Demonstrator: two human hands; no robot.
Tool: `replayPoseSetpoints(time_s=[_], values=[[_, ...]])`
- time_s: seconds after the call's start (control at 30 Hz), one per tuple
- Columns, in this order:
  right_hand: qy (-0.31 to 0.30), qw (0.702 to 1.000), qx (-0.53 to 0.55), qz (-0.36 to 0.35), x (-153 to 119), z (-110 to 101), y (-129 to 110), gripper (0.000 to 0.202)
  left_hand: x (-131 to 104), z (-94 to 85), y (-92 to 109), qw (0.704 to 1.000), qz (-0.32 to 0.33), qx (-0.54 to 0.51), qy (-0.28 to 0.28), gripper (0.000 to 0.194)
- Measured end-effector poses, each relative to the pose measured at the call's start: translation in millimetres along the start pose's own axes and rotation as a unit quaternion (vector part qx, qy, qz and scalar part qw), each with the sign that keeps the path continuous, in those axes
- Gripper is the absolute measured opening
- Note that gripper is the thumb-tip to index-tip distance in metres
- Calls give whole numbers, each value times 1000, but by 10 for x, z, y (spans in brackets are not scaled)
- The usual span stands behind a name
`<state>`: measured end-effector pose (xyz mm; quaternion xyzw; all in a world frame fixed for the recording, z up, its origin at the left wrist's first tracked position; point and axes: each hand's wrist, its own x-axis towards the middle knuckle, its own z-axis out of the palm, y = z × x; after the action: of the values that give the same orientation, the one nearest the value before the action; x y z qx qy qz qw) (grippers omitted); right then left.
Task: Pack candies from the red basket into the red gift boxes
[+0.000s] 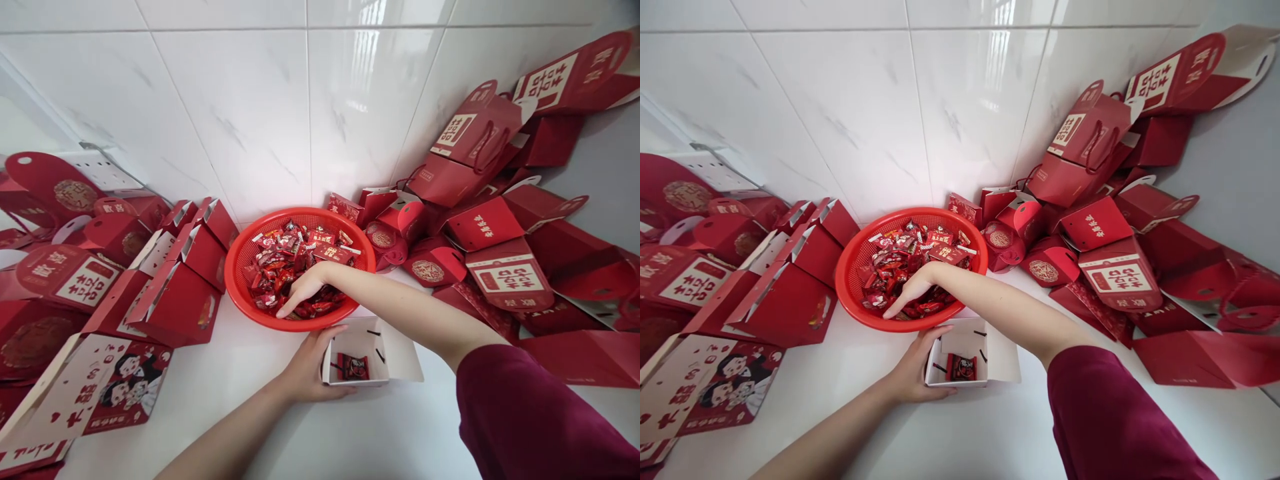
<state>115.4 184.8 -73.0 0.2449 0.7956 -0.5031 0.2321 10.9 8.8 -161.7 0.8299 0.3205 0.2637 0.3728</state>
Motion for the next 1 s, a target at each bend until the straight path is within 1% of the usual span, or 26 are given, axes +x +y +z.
replayPoseSetpoints(time_s=[0.13, 0.23, 0.33, 0.43, 0.53, 0.7, 0.77, 0.87, 1.0], values=[[-40, 997, 22, -67, -44, -50, 46, 46, -5, -4, 4, 1000, -9, -7, -9, 102], [-44, 991, 46, -114, -87, -102, 90, 45, -5, -12, 12, 1000, -8, -14, -10, 103], [-17, 987, 71, -141, -147, -135, 134, 44, -3, -13, 19, 1000, -10, -18, -8, 102], [32, 982, 102, -157, -224, -166, 197, 44, -3, -8, 19, 1000, -14, -17, -8, 102], [89, 974, 136, -156, -273, -209, 295, 47, -6, -5, 14, 1000, -10, -18, -8, 103], [182, 958, 187, -120, -243, -247, 434, 53, -2, -10, 11, 1000, 0, -20, -1, 102], [200, 954, 199, -106, -224, -234, 447, 56, -1, -7, 11, 1000, 1, -22, 1, 102], [210, 951, 207, -93, -211, -209, 455, 58, -4, -1, 8, 1000, -1, -20, -1, 102], [222, 950, 202, -85, -185, -225, 492, 51, -9, -3, 12, 1000, 1, -16, -3, 102]])
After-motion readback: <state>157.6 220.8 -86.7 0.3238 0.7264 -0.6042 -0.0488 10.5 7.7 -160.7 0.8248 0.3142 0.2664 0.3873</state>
